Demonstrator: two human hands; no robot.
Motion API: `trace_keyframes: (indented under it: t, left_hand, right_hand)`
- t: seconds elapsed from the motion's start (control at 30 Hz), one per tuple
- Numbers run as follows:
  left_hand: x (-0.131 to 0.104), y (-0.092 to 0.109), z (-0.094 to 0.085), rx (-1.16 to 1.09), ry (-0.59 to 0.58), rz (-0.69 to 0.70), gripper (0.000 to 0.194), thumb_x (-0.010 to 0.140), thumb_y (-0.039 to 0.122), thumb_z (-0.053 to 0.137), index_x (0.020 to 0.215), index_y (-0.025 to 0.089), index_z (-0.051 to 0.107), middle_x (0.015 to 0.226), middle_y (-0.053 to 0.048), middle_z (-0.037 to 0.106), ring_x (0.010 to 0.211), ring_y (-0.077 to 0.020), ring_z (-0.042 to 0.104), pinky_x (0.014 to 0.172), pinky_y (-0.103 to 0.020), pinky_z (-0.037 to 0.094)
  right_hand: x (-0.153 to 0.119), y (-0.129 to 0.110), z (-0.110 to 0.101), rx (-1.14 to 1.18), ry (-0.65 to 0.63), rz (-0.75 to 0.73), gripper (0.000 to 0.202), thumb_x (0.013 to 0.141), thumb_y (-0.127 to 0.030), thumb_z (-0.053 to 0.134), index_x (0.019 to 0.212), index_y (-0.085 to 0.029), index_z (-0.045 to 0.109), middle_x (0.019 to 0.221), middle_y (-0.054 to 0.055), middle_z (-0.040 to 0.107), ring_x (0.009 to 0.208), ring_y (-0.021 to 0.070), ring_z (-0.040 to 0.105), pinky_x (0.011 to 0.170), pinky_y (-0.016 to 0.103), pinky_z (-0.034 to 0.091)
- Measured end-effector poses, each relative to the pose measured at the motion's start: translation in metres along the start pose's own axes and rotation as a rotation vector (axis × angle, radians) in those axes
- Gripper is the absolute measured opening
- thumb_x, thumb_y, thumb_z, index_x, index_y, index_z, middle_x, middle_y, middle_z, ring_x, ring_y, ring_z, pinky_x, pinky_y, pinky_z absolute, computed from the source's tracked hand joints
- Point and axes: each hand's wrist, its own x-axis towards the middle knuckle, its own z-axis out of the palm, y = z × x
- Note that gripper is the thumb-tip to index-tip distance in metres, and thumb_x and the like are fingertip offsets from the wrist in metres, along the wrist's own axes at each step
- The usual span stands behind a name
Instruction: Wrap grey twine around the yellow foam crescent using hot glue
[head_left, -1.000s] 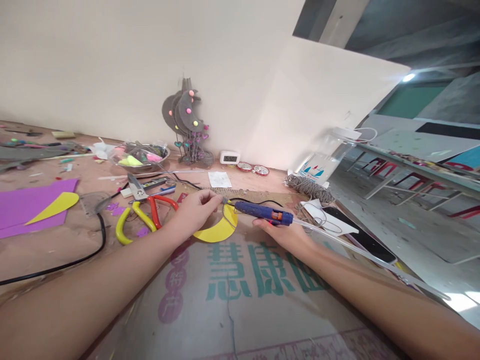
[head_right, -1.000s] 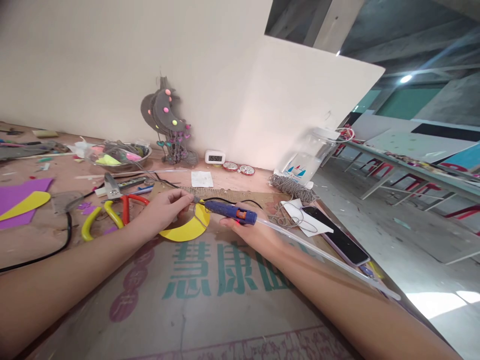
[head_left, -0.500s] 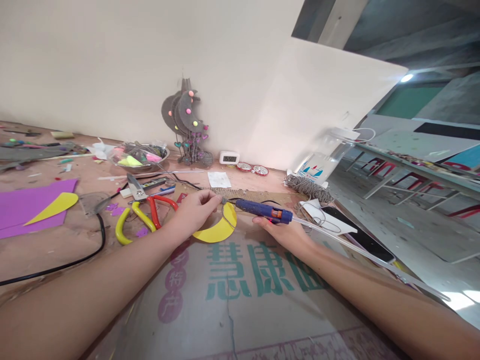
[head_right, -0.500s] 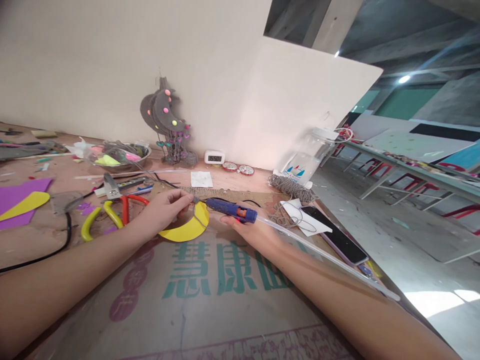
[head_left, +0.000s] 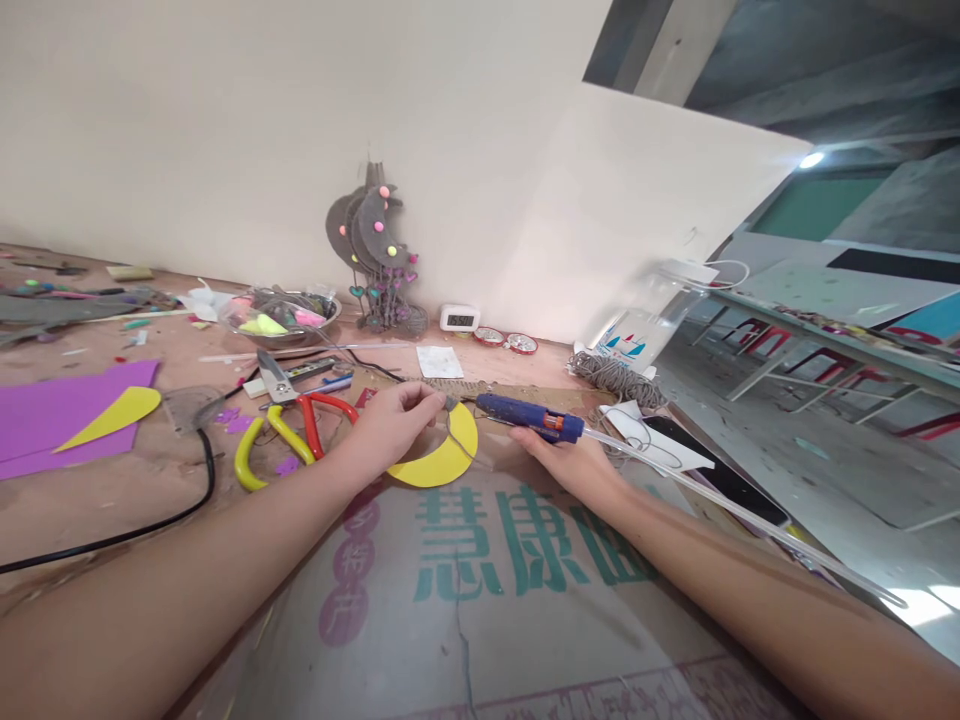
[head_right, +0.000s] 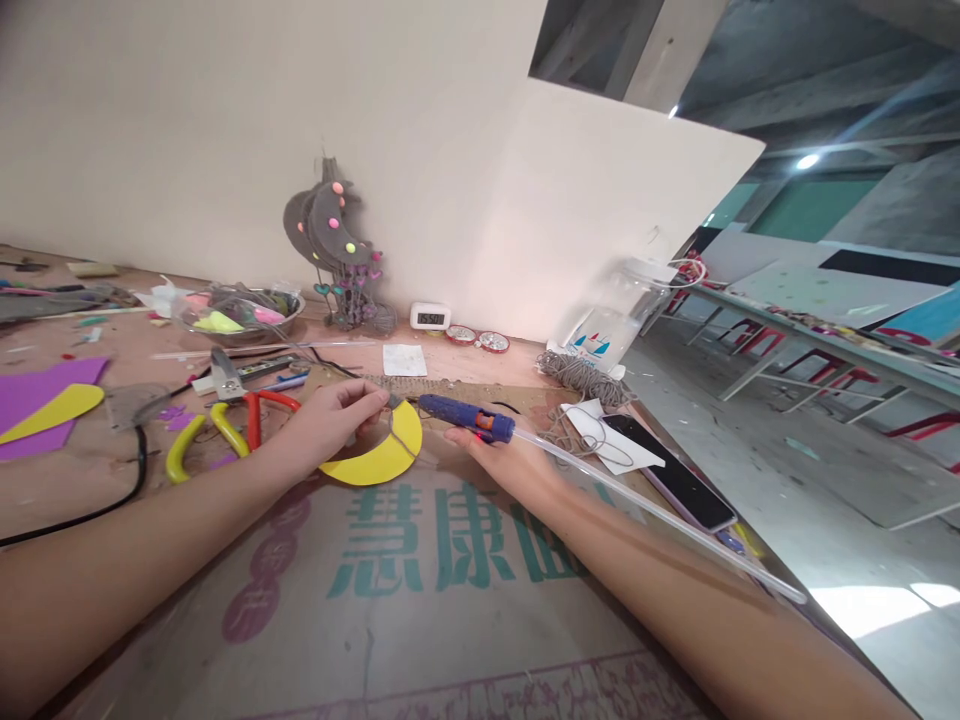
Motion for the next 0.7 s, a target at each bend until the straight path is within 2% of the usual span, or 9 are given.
trace_keyframes:
  t: [0.1, 0.2, 0.3, 0.43, 0.5, 0.57, 0.7]
  left_hand:
    - [0.001, -0.002, 0.000, -0.009, 0.002, -0.006, 0.027, 0.074, 0.043, 0.051, 0.068, 0.017, 0.054, 0.052, 0.006, 0.043, 0.046, -0.0073, 0.037, 0.046, -0.019, 0.028]
    - [0.001, -0.002, 0.000, 0.010, 0.018, 0.008, 0.027, 0.073, 0.043, 0.051, 0.069, 0.017, 0.055, 0.052, 0.005, 0.045, 0.047, -0.0076, 0.038, 0.045, -0.019, 0.029]
    - [0.000, -0.002, 0.000, 0.027, 0.039, 0.019, 0.029, 0.073, 0.044, 0.051, 0.068, 0.016, 0.057, 0.054, 0.004, 0.048, 0.047, -0.0084, 0.040, 0.044, -0.019, 0.029]
    - [-0.001, -0.001, 0.000, 0.037, 0.044, 0.031, 0.028, 0.072, 0.043, 0.050, 0.069, 0.017, 0.058, 0.054, 0.004, 0.050, 0.046, -0.0082, 0.040, 0.043, -0.019, 0.029]
    - [0.000, -0.001, 0.001, 0.051, 0.050, 0.040, 0.028, 0.072, 0.044, 0.050, 0.067, 0.017, 0.058, 0.053, 0.004, 0.050, 0.045, -0.0081, 0.039, 0.044, -0.020, 0.030]
    - [0.000, -0.001, 0.001, 0.061, 0.060, 0.057, 0.029, 0.071, 0.045, 0.050, 0.066, 0.017, 0.058, 0.052, 0.004, 0.051, 0.045, -0.0086, 0.041, 0.046, -0.021, 0.031]
    - [-0.001, 0.000, 0.001, 0.055, 0.052, 0.074, 0.031, 0.071, 0.045, 0.049, 0.068, 0.016, 0.059, 0.054, 0.003, 0.051, 0.048, -0.0103, 0.043, 0.047, -0.021, 0.031]
  right_hand:
    - [0.001, -0.004, -0.005, -0.066, 0.047, 0.043, 0.032, 0.075, -0.051, 0.052, 0.072, -0.021, 0.060, 0.066, 0.002, 0.061, 0.062, 0.0184, 0.056, 0.059, 0.030, 0.045]
    - [0.002, -0.007, -0.011, -0.079, 0.070, -0.031, 0.038, 0.081, -0.050, 0.043, 0.065, -0.020, 0.057, 0.067, 0.002, 0.060, 0.066, 0.0176, 0.055, 0.064, 0.030, 0.045]
    - [0.002, -0.016, -0.020, 0.011, 0.058, -0.140, 0.041, 0.086, -0.048, 0.035, 0.073, -0.019, 0.059, 0.077, 0.003, 0.062, 0.075, 0.0171, 0.057, 0.071, 0.029, 0.046]
    - [0.012, -0.030, -0.032, 0.027, 0.035, -0.113, 0.038, 0.083, -0.050, 0.043, 0.088, -0.018, 0.063, 0.088, 0.005, 0.065, 0.082, 0.0187, 0.059, 0.074, 0.030, 0.047]
    - [0.024, -0.032, -0.035, -0.045, 0.045, -0.073, 0.038, 0.077, -0.051, 0.053, 0.097, -0.020, 0.063, 0.095, 0.005, 0.066, 0.086, 0.0210, 0.059, 0.077, 0.033, 0.047]
    - [0.043, -0.030, -0.035, -0.129, 0.038, -0.054, 0.039, 0.072, -0.051, 0.059, 0.097, -0.022, 0.065, 0.096, 0.005, 0.067, 0.088, 0.0228, 0.060, 0.080, 0.035, 0.046]
    - [0.088, -0.018, -0.024, -0.247, 0.017, 0.010, 0.043, 0.071, -0.056, 0.057, 0.092, -0.019, 0.067, 0.078, 0.005, 0.067, 0.074, 0.0219, 0.061, 0.066, 0.031, 0.046]
